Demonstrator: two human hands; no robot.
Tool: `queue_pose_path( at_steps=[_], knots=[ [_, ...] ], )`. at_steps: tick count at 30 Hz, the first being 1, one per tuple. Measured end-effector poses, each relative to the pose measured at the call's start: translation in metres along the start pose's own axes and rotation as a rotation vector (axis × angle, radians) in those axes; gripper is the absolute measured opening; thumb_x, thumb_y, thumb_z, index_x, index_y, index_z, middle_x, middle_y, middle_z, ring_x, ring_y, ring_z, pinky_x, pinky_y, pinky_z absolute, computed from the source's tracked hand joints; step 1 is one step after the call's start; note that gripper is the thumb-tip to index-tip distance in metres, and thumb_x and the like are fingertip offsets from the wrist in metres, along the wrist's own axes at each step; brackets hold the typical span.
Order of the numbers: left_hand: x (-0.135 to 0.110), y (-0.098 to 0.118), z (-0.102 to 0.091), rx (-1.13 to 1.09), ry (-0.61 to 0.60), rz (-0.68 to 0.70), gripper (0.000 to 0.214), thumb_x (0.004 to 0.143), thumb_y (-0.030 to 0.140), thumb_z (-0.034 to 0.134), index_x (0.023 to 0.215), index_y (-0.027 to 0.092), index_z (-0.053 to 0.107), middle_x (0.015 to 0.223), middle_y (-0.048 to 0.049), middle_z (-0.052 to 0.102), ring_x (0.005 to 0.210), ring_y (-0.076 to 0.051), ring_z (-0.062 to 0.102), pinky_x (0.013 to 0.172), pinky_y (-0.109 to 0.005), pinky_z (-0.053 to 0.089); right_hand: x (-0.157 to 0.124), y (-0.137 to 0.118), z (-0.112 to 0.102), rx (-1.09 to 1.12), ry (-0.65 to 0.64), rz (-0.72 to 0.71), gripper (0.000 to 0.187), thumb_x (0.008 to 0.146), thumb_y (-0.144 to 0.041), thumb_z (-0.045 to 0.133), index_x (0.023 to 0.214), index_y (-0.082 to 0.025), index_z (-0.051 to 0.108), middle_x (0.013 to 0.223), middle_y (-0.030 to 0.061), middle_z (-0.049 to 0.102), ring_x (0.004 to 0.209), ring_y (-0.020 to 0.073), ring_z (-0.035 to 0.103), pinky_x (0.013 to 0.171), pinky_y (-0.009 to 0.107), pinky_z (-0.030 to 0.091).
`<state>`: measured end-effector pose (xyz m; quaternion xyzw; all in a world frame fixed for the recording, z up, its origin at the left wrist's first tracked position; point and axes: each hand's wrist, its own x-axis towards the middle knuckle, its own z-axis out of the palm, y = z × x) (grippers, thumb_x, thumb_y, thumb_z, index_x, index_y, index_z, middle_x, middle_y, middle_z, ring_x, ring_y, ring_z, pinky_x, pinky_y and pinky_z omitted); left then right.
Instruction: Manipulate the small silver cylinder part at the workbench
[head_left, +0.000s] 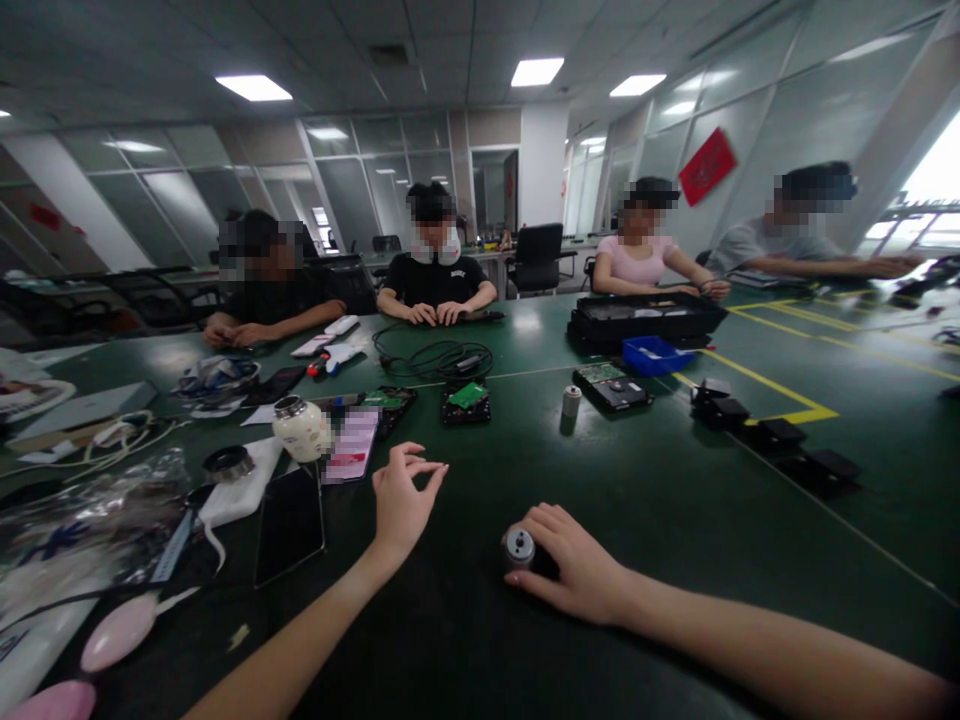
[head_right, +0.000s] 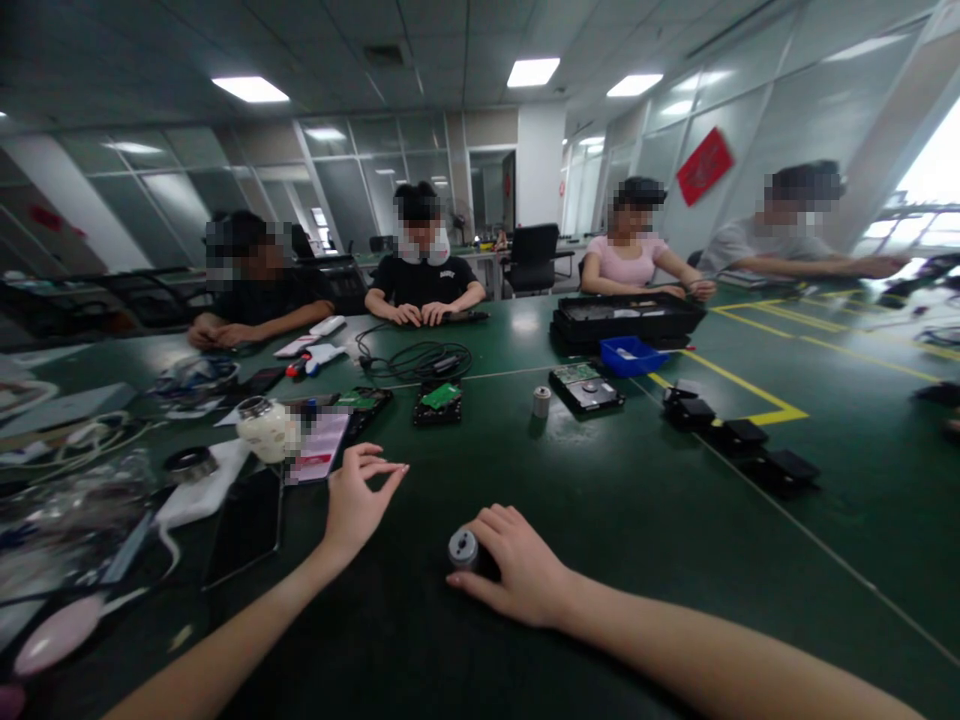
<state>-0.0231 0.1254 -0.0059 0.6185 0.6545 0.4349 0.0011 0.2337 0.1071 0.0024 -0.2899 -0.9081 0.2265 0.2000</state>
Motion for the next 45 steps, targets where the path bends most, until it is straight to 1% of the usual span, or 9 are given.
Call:
queue_pose_path(
  at_steps=[4,9,13,17,22,30,36,41,45],
  knots=[
    [-0.004,-0.016,0.007,0.042,-0.068,-0.002,0.047,0.078,0.022,0.071,0.116,0.022,0.045,0.083,-0.0028,0.077,0.1,-0.03,0.067,0.093,-0.051,0.039,-0.001,0.0,-0.001,-0.002,0.0,0.001,0.032,0.088,-0.045,0.06,0.107,-0.019,0.059,0.1,0.006,0.061,0.091,0.0224,0.054,0.084,0.038,0.042],
    [-0.003,-0.01,0.005,0.02,-0.141,0.007,0.048,0.078,0.022,0.072,0.119,0.024,0.048,0.086,-0.0036,0.078,0.105,-0.032,0.066,0.093,-0.05,0.041,-0.001,0.0,0.0,-0.017,0.009,0.002,0.032,0.088,-0.046,0.06,0.107,-0.019,0.059,0.1,0.006,0.061,0.09,0.0222,0.054,0.084,0.037,0.042],
    [-0.005,0.019,-0.007,-0.086,-0.198,0.053,0.026,0.082,0.025,0.07,0.105,0.024,0.058,0.091,-0.0011,0.076,0.089,-0.023,0.072,0.086,-0.037,0.05,0.0,0.001,0.002,-0.028,0.011,-0.002,0.033,0.088,-0.047,0.059,0.106,-0.019,0.059,0.1,0.0063,0.061,0.091,0.0225,0.054,0.085,0.038,0.042],
    [-0.02,0.064,-0.02,-0.356,-0.334,0.188,0.009,0.079,0.02,0.074,0.086,0.023,0.068,0.11,-0.0036,0.072,0.098,-0.022,0.07,0.09,-0.032,0.05,-0.001,0.004,0.006,-0.054,0.036,-0.012,0.033,0.087,-0.046,0.06,0.103,-0.018,0.059,0.097,0.0074,0.06,0.089,0.0231,0.053,0.083,0.039,0.042],
    [-0.034,0.087,-0.02,-0.52,-0.563,0.175,0.012,0.079,0.016,0.074,0.086,0.023,0.068,0.085,0.0015,0.076,0.078,-0.018,0.073,0.084,-0.029,0.054,-0.001,0.006,0.009,-0.037,0.056,-0.043,0.026,0.087,-0.043,0.061,0.095,-0.018,0.058,0.094,0.0056,0.059,0.088,0.0217,0.053,0.084,0.039,0.042],
    [-0.035,0.079,-0.02,-0.474,-0.582,0.244,0.019,0.083,0.013,0.067,0.099,0.024,0.065,0.114,-0.003,0.068,0.092,-0.018,0.07,0.09,-0.031,0.051,-0.002,0.008,0.012,-0.046,0.06,-0.039,0.03,0.087,-0.044,0.061,0.102,-0.018,0.058,0.098,0.0076,0.061,0.091,0.0235,0.054,0.085,0.04,0.042],
    [-0.034,0.086,-0.027,-0.36,-0.54,0.31,0.053,0.075,0.014,0.071,0.124,0.026,0.054,0.13,-0.0068,0.057,0.122,-0.027,0.051,0.105,-0.045,0.038,-0.001,0.008,0.009,-0.037,0.038,-0.034,0.026,0.087,-0.038,0.061,0.102,-0.018,0.056,0.104,0.0076,0.061,0.095,0.0242,0.053,0.087,0.041,0.041],
    [-0.036,0.082,-0.02,-0.291,-0.457,0.18,0.039,0.071,0.024,0.08,0.106,0.024,0.062,0.098,-0.003,0.071,0.098,-0.026,0.06,0.092,-0.045,0.045,0.001,0.007,0.009,-0.054,0.037,-0.038,0.027,0.088,-0.044,0.06,0.09,-0.018,0.055,0.09,0.0052,0.058,0.084,0.0214,0.052,0.08,0.038,0.042],
    [-0.036,0.079,-0.019,-0.349,-0.485,0.231,0.011,0.076,0.018,0.073,0.086,0.022,0.07,0.117,-0.0035,0.062,0.093,-0.021,0.062,0.089,-0.038,0.047,-0.001,0.007,0.01,-0.052,0.035,-0.042,0.027,0.088,-0.044,0.059,0.094,-0.018,0.056,0.094,0.0062,0.059,0.087,0.0221,0.052,0.082,0.039,0.041]
  ],
)
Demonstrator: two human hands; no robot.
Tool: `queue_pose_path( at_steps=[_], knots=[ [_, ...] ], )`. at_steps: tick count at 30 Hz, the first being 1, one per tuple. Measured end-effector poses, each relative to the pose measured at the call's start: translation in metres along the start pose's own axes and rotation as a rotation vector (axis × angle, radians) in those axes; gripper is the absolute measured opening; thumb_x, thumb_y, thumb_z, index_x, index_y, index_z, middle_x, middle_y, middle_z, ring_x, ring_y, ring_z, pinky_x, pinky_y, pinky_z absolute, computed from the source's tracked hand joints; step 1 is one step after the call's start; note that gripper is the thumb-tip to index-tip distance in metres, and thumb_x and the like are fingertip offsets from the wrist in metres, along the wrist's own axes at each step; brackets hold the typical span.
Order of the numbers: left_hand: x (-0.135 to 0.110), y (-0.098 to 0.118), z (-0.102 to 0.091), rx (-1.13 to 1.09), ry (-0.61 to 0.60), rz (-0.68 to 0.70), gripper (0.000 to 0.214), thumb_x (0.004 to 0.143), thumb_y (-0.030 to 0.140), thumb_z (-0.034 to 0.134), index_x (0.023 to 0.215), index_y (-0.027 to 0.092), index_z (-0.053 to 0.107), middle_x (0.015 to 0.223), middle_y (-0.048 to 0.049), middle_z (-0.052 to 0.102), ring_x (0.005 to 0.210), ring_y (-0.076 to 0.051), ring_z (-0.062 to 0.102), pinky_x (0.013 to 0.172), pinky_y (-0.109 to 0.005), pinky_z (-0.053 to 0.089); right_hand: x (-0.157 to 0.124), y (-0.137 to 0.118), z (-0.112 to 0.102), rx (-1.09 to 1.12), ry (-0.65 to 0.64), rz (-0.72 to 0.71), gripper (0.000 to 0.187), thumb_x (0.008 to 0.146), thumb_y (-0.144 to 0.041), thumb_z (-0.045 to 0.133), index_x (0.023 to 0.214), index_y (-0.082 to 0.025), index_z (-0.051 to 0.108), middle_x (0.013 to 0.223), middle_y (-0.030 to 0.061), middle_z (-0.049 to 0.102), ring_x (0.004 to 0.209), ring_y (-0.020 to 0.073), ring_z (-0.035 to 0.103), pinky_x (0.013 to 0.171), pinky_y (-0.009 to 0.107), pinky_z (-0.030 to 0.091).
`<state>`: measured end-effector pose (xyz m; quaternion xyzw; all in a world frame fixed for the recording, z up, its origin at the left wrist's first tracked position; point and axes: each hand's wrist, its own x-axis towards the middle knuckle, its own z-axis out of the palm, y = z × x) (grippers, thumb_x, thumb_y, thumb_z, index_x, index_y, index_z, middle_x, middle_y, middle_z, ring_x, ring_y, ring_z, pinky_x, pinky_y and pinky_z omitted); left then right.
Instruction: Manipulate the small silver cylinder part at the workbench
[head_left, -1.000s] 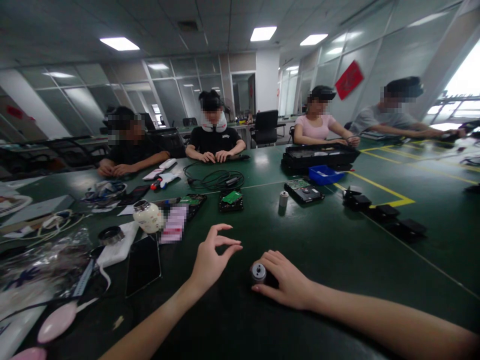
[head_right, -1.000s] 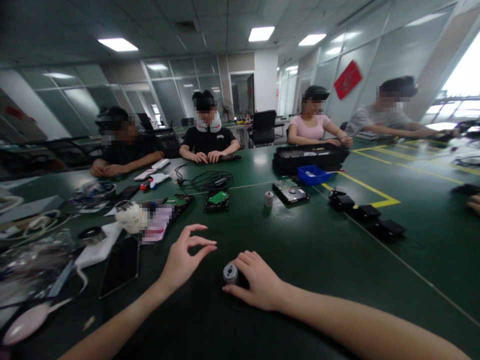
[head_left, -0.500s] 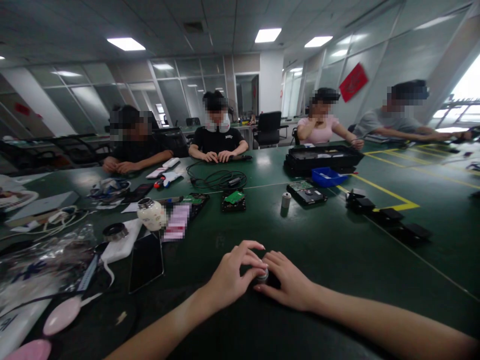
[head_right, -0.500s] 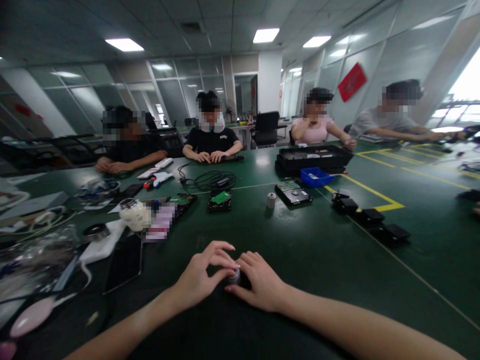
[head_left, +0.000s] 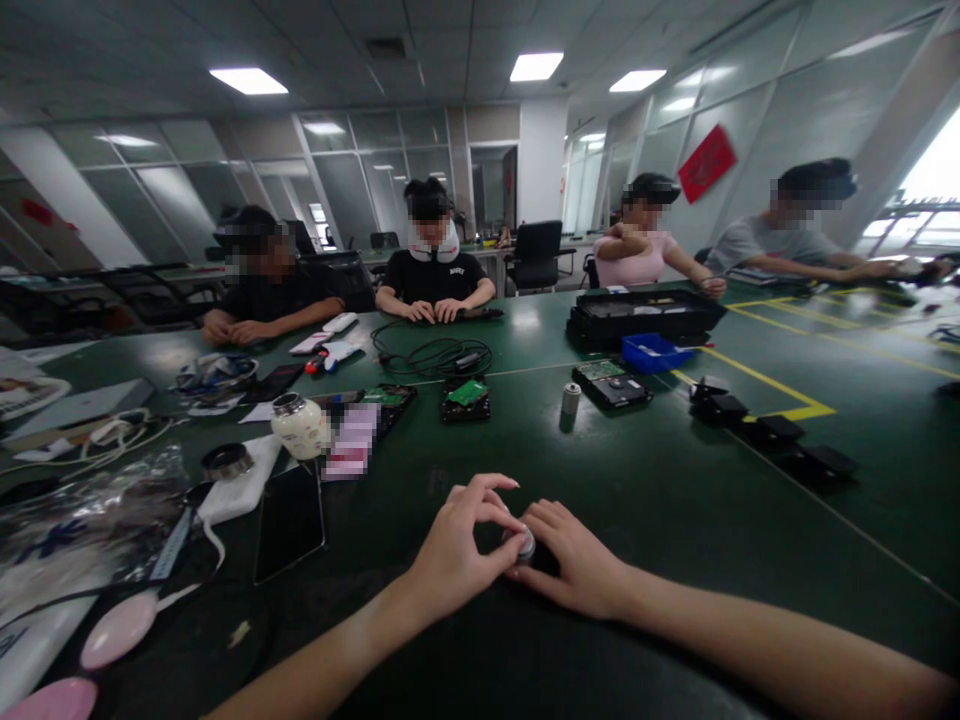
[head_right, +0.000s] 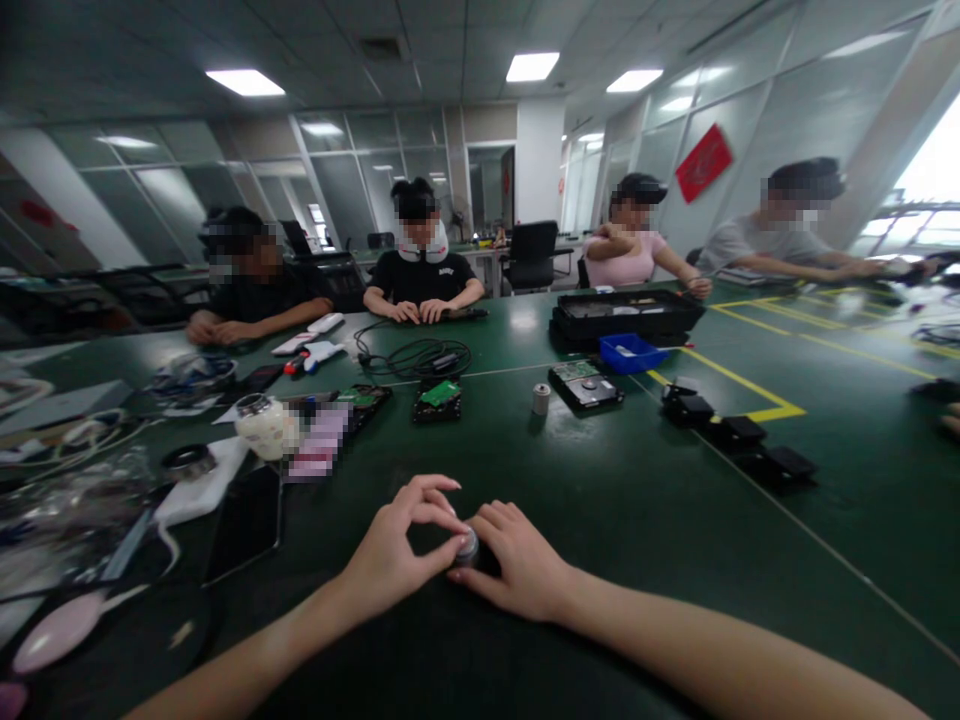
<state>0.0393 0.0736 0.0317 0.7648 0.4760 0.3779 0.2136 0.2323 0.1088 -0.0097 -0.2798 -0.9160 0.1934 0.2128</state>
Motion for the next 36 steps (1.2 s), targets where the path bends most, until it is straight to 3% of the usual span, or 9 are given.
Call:
queue_pose_path(
  at_steps=[6,11,16,20,23,27,30,33,36],
  knots=[
    [-0.001,-0.001,0.003,-0.052,-0.025,-0.008,0.012,0.074,0.02,0.077,0.085,0.025,0.074,0.116,-0.0036,0.06,0.095,-0.021,0.062,0.09,-0.037,0.048,-0.001,0.0,0.0,0.008,0.003,0.007,0.027,0.088,-0.044,0.059,0.094,-0.017,0.057,0.095,0.0067,0.059,0.088,0.0223,0.052,0.083,0.039,0.041],
    [0.001,-0.006,0.005,-0.074,0.112,-0.008,0.004,0.078,0.022,0.075,0.082,0.024,0.074,0.105,-0.0039,0.063,0.096,-0.021,0.063,0.089,-0.034,0.049,0.001,-0.001,-0.002,0.019,-0.008,0.01,0.03,0.088,-0.045,0.06,0.1,-0.017,0.058,0.096,0.0072,0.059,0.088,0.0223,0.052,0.082,0.038,0.041],
    [0.01,-0.053,-0.016,0.149,0.463,-0.159,0.013,0.083,0.033,0.069,0.089,0.021,0.068,0.096,-0.0049,0.068,0.092,-0.022,0.067,0.09,-0.036,0.047,0.001,-0.003,-0.007,0.045,-0.024,0.031,0.032,0.088,-0.044,0.06,0.106,-0.019,0.058,0.099,0.0061,0.06,0.09,0.0223,0.053,0.083,0.038,0.041],
    [0.009,-0.098,-0.028,0.261,0.447,-0.288,0.011,0.08,0.029,0.069,0.085,0.022,0.062,0.092,-0.0043,0.073,0.091,-0.026,0.068,0.084,-0.039,0.047,0.0,-0.003,-0.007,0.058,-0.033,0.042,0.03,0.088,-0.044,0.06,0.106,-0.02,0.058,0.101,0.0051,0.061,0.092,0.0223,0.053,0.086,0.038,0.04],
    [0.005,-0.111,-0.027,0.272,0.396,-0.312,0.026,0.075,0.028,0.074,0.096,0.024,0.059,0.091,-0.0023,0.076,0.099,-0.029,0.066,0.087,-0.043,0.045,0.0,-0.004,-0.007,0.054,-0.035,0.042,0.031,0.088,-0.044,0.06,0.106,-0.02,0.058,0.1,0.005,0.061,0.091,0.0223,0.053,0.085,0.038,0.04],
    [0.006,-0.108,-0.026,0.297,0.402,-0.333,0.035,0.071,0.033,0.078,0.1,0.025,0.06,0.092,-0.0032,0.077,0.106,-0.035,0.062,0.092,-0.053,0.039,0.001,-0.004,-0.008,0.05,-0.046,0.042,0.031,0.088,-0.045,0.06,0.106,-0.02,0.058,0.101,0.0054,0.061,0.091,0.0222,0.053,0.085,0.038,0.04],
    [0.009,-0.098,-0.026,0.283,0.395,-0.313,0.02,0.076,0.032,0.073,0.09,0.023,0.063,0.09,-0.0033,0.076,0.097,-0.03,0.066,0.09,-0.047,0.043,0.001,-0.004,-0.008,0.052,-0.043,0.043,0.031,0.088,-0.045,0.059,0.107,-0.02,0.058,0.101,0.0053,0.06,0.092,0.0222,0.053,0.085,0.038,0.04],
    [0.009,-0.072,-0.021,0.209,0.348,-0.229,0.014,0.08,0.034,0.07,0.083,0.022,0.066,0.104,-0.0045,0.073,0.089,-0.023,0.07,0.087,-0.036,0.048,0.0,-0.003,-0.007,0.049,-0.037,0.042,0.031,0.088,-0.045,0.059,0.107,-0.02,0.058,0.101,0.0055,0.06,0.092,0.0226,0.053,0.085,0.039,0.04],
    [0.006,-0.036,-0.01,0.006,0.199,-0.102,0.015,0.078,0.031,0.074,0.088,0.021,0.069,0.099,-0.0055,0.074,0.092,-0.023,0.069,0.089,-0.035,0.049,0.0,-0.003,-0.005,0.037,-0.029,0.029,0.032,0.088,-0.045,0.06,0.105,-0.019,0.057,0.099,0.006,0.06,0.09,0.0229,0.052,0.084,0.039,0.041]
  ],
)
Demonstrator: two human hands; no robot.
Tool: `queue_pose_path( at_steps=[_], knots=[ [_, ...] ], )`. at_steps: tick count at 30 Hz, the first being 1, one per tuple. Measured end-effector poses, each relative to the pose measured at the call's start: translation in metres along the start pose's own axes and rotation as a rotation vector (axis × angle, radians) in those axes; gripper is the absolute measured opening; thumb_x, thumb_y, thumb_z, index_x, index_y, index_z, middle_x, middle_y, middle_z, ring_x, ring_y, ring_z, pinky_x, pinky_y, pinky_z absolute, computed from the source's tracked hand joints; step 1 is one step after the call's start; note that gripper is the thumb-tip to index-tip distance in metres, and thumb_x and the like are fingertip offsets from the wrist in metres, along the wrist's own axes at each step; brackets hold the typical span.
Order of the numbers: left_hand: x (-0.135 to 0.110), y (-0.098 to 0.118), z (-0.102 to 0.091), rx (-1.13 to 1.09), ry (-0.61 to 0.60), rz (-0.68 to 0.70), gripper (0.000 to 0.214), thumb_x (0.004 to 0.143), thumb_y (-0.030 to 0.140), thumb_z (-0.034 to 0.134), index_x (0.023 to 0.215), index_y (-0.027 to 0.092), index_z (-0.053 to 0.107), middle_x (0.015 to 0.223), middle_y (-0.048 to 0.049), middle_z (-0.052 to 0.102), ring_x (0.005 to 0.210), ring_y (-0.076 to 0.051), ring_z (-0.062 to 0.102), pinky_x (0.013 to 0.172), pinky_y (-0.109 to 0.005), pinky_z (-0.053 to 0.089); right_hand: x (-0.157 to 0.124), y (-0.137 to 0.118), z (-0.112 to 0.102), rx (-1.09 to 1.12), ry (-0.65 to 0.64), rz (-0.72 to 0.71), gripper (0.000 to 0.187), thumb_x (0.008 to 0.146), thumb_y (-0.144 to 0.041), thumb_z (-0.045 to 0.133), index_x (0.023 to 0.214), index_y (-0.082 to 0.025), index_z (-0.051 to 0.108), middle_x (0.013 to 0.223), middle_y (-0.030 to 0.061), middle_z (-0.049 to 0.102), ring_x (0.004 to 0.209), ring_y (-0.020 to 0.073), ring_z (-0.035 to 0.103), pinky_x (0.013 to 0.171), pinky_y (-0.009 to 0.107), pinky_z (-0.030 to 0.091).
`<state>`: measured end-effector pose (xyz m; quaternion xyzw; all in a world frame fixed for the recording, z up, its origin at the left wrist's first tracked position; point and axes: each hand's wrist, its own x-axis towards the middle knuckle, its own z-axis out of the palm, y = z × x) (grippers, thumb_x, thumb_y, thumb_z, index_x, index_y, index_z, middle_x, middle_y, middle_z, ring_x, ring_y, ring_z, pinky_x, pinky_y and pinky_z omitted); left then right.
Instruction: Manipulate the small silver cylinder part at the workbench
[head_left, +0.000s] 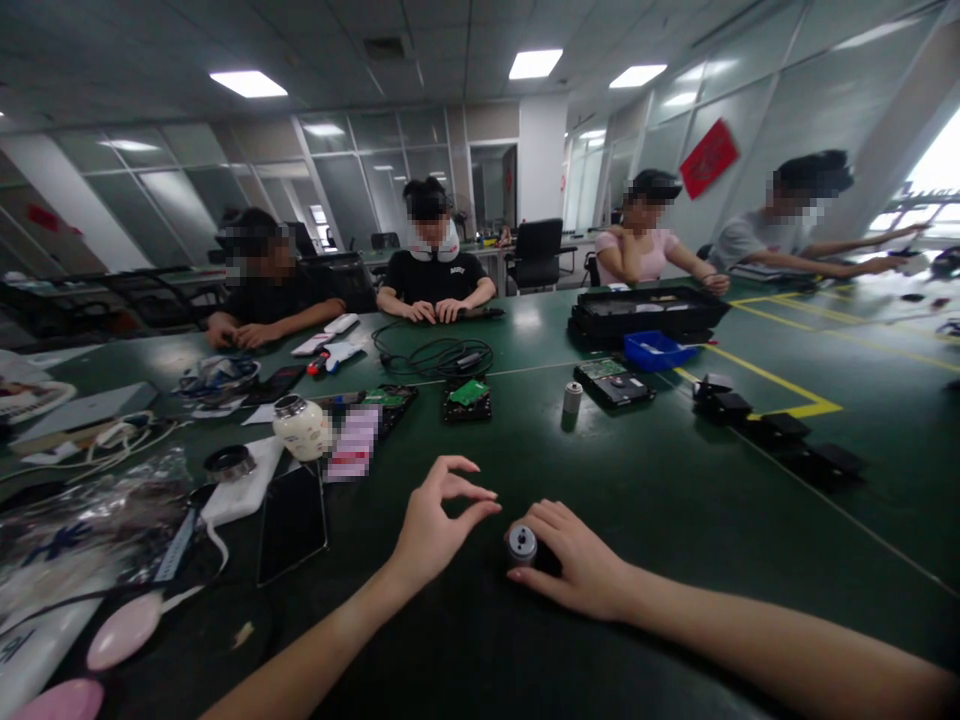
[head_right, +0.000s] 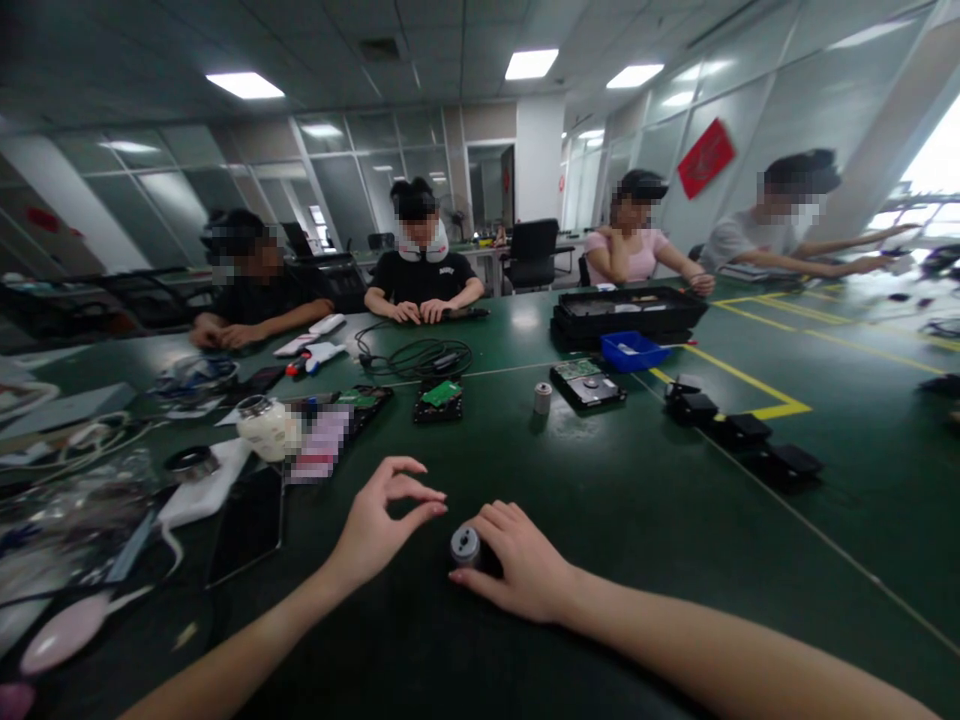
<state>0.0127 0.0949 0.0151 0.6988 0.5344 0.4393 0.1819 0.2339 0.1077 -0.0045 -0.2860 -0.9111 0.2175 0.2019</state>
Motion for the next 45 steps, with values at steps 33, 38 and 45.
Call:
queue_pose_path(
  at_steps=[33,38,45],
  knots=[
    [-0.016,0.025,0.017,-0.018,-0.109,0.045,0.012,0.072,0.03,0.08,0.077,0.023,0.071,0.108,-0.006,0.063,0.094,-0.024,0.062,0.089,-0.041,0.048,0.002,0.001,0.001,-0.039,0.023,-0.028,0.026,0.088,-0.044,0.059,0.091,-0.018,0.056,0.091,0.0057,0.059,0.085,0.0212,0.052,0.08,0.037,0.042],
    [-0.009,0.024,0.011,-0.014,-0.029,0.086,0.009,0.076,0.029,0.077,0.082,0.024,0.074,0.106,-0.005,0.057,0.094,-0.021,0.062,0.088,-0.034,0.049,0.001,0.001,0.0,-0.038,0.017,-0.009,0.031,0.087,-0.045,0.06,0.1,-0.017,0.058,0.095,0.007,0.059,0.087,0.0224,0.052,0.081,0.038,0.042],
    [0.018,-0.031,-0.012,0.251,0.347,-0.121,0.019,0.083,0.036,0.067,0.087,0.02,0.058,0.096,-0.0061,0.068,0.092,-0.024,0.066,0.085,-0.037,0.047,0.001,-0.001,-0.004,0.012,-0.002,0.01,0.032,0.087,-0.044,0.061,0.108,-0.02,0.059,0.101,0.0059,0.061,0.092,0.0225,0.054,0.086,0.039,0.042]
  ],
)
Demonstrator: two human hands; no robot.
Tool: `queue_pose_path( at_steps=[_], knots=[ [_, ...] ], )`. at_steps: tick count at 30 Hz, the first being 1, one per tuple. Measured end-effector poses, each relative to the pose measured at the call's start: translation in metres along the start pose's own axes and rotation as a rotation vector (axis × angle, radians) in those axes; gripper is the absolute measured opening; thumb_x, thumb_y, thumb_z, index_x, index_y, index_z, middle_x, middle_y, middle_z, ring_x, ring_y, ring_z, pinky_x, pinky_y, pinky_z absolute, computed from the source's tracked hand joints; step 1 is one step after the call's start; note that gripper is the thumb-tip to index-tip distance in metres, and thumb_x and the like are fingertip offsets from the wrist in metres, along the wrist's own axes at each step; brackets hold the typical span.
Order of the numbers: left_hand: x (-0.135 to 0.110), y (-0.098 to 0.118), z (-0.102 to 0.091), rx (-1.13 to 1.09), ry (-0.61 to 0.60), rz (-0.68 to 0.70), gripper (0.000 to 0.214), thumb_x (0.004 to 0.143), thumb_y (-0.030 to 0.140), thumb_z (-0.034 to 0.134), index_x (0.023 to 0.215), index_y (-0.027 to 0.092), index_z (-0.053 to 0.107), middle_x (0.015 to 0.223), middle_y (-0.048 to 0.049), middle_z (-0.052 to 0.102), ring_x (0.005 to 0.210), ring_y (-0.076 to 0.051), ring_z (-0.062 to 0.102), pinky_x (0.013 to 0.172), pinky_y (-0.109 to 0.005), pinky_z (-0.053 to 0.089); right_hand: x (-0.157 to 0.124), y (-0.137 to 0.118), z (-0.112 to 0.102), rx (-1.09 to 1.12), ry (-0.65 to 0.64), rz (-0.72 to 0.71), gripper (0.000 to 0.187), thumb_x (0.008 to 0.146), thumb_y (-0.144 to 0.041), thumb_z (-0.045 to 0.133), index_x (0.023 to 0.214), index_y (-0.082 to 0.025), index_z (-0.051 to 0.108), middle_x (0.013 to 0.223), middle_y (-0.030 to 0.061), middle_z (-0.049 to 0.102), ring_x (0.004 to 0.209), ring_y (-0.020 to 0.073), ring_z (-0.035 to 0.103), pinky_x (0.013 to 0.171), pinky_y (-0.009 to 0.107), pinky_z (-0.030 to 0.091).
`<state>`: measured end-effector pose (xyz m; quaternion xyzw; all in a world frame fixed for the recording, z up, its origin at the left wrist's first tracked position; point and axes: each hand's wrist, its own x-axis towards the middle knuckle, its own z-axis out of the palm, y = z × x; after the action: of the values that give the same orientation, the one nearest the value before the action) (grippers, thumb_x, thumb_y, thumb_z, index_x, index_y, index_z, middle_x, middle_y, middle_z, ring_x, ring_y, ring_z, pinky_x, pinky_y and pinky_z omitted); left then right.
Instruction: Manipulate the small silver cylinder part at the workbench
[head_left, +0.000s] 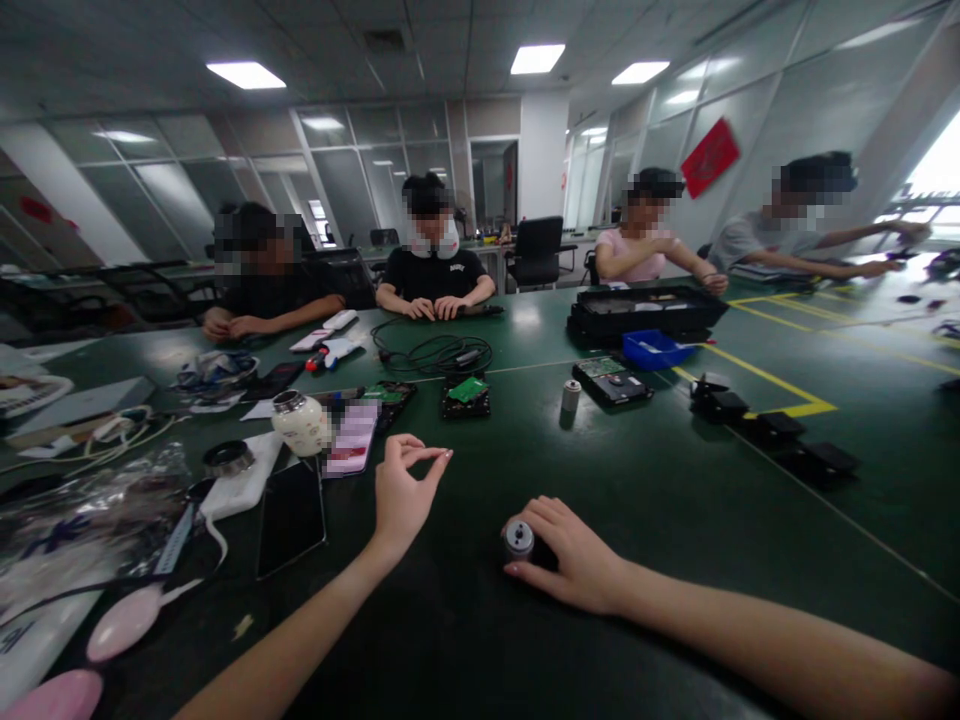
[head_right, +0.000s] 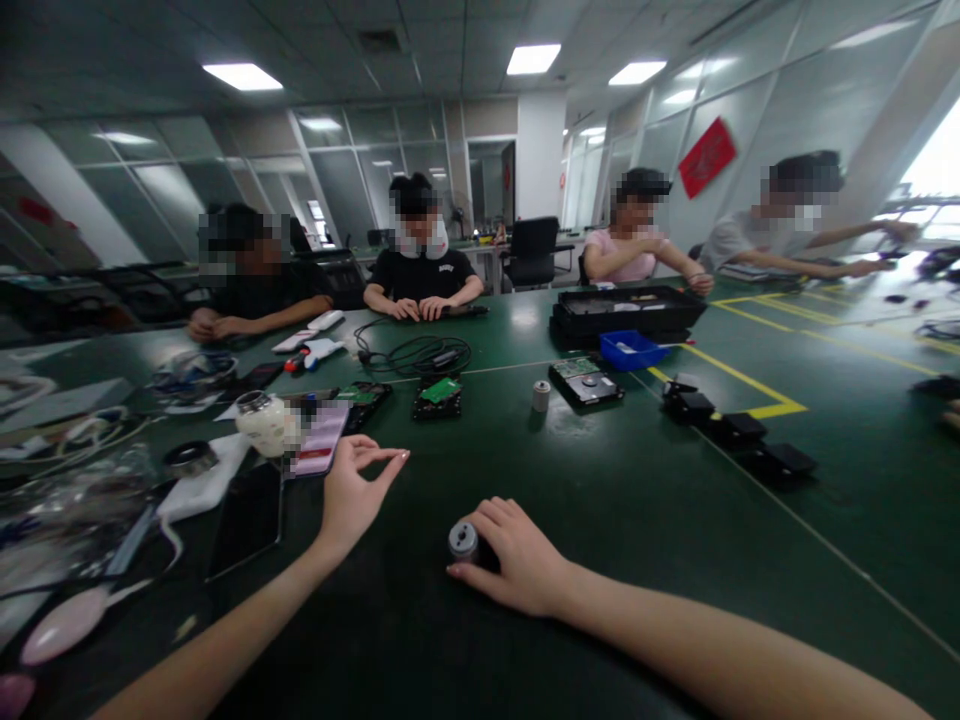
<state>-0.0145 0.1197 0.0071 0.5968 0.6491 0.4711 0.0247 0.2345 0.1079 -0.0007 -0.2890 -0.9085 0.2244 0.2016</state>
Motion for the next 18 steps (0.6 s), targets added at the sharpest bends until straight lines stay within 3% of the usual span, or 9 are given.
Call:
queue_pose_path(
  at_steps=[4,10,14,18],
  knots=[
    [-0.002,-0.029,0.009,0.044,-0.082,-0.024,0.022,0.077,0.026,0.071,0.089,0.022,0.052,0.084,-0.0024,0.074,0.092,-0.027,0.069,0.084,-0.041,0.045,0.001,0.0,0.0,-0.004,0.0,0.006,0.033,0.087,-0.045,0.061,0.108,-0.02,0.059,0.102,0.0061,0.061,0.092,0.0225,0.054,0.086,0.039,0.042],
    [-0.006,-0.032,0.013,0.05,-0.115,-0.029,0.038,0.074,0.028,0.075,0.103,0.023,0.051,0.084,-0.0017,0.077,0.095,-0.029,0.07,0.089,-0.045,0.042,0.001,-0.001,-0.002,0.005,-0.005,0.004,0.031,0.087,-0.043,0.061,0.107,-0.02,0.06,0.101,0.0059,0.061,0.092,0.0225,0.054,0.085,0.039,0.042],
    [-0.005,-0.015,0.007,0.003,-0.135,0.01,0.023,0.078,0.03,0.072,0.093,0.022,0.056,0.087,-0.0022,0.077,0.088,-0.025,0.072,0.087,-0.04,0.046,0.001,-0.002,-0.002,0.006,-0.004,0.009,0.032,0.087,-0.044,0.061,0.108,-0.02,0.059,0.101,0.0055,0.061,0.091,0.0221,0.054,0.084,0.038,0.042],
    [-0.022,0.025,-0.001,-0.183,-0.265,0.134,0.019,0.078,0.029,0.074,0.089,0.022,0.06,0.091,-0.003,0.075,0.086,-0.022,0.072,0.084,-0.035,0.05,0.0,0.0,0.001,-0.012,0.014,-0.003,0.032,0.087,-0.044,0.061,0.106,-0.019,0.059,0.099,0.0059,0.061,0.09,0.0225,0.054,0.085,0.039,0.042]
  ],
)
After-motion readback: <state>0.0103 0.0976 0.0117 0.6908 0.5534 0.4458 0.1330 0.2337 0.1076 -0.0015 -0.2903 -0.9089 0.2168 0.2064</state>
